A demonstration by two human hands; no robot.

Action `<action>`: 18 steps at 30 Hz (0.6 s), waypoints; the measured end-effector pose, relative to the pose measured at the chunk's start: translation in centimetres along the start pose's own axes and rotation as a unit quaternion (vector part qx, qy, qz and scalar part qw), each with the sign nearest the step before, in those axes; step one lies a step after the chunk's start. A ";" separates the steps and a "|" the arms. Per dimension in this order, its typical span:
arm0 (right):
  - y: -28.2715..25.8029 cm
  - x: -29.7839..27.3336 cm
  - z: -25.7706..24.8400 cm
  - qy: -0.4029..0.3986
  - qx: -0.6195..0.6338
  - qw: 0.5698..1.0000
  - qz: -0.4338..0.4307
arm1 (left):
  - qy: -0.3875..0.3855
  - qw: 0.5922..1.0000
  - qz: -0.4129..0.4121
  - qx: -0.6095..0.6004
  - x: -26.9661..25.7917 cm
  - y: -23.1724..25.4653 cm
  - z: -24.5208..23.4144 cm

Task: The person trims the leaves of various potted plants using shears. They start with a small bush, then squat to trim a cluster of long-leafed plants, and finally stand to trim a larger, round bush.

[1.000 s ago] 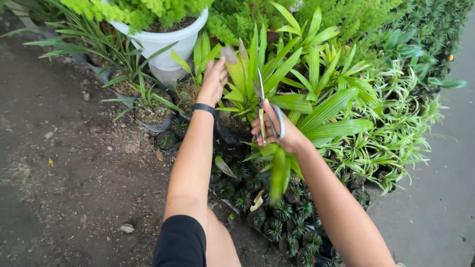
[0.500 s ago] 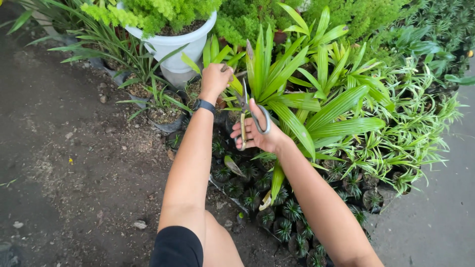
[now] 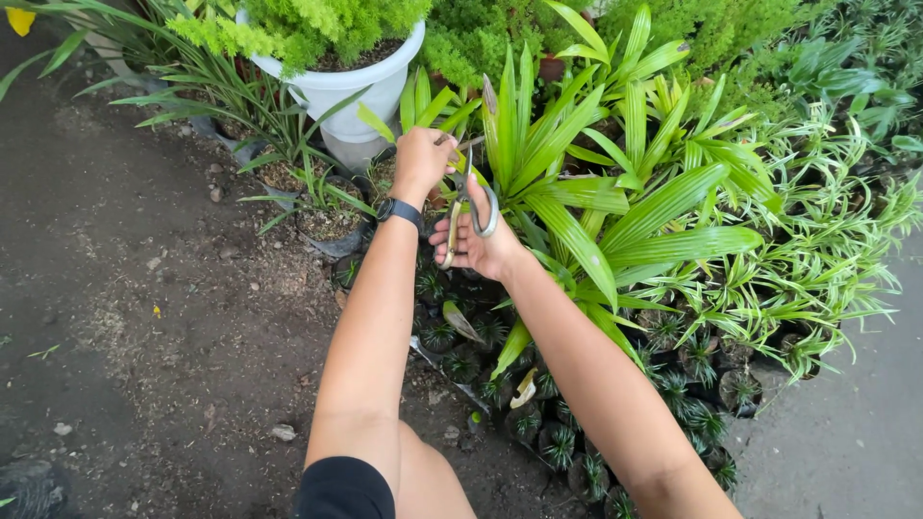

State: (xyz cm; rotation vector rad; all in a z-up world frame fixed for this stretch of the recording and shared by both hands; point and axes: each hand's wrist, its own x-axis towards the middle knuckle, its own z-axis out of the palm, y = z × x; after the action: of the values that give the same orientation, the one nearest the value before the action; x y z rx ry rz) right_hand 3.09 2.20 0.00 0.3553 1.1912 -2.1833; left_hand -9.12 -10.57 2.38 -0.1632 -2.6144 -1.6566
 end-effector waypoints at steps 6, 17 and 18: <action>-0.3 -0.1 0.1 0.035 -0.017 0.999 -0.017 | -0.009 1.000 -0.008 0.000 0.1 -0.4 -0.3; 0.1 -3.4 0.9 0.035 -0.002 0.997 -0.069 | 0.000 0.974 -0.054 0.221 0.7 -4.5 -3.0; -0.4 -3.9 0.9 0.023 0.054 0.997 -0.050 | -0.069 0.955 -0.118 0.263 0.3 -4.2 -3.0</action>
State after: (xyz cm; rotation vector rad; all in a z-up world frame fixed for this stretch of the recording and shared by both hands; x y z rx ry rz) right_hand 5.91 3.11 2.70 0.3998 1.1402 -2.3439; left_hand -9.92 -15.00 -0.08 0.0610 -3.1748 -0.9571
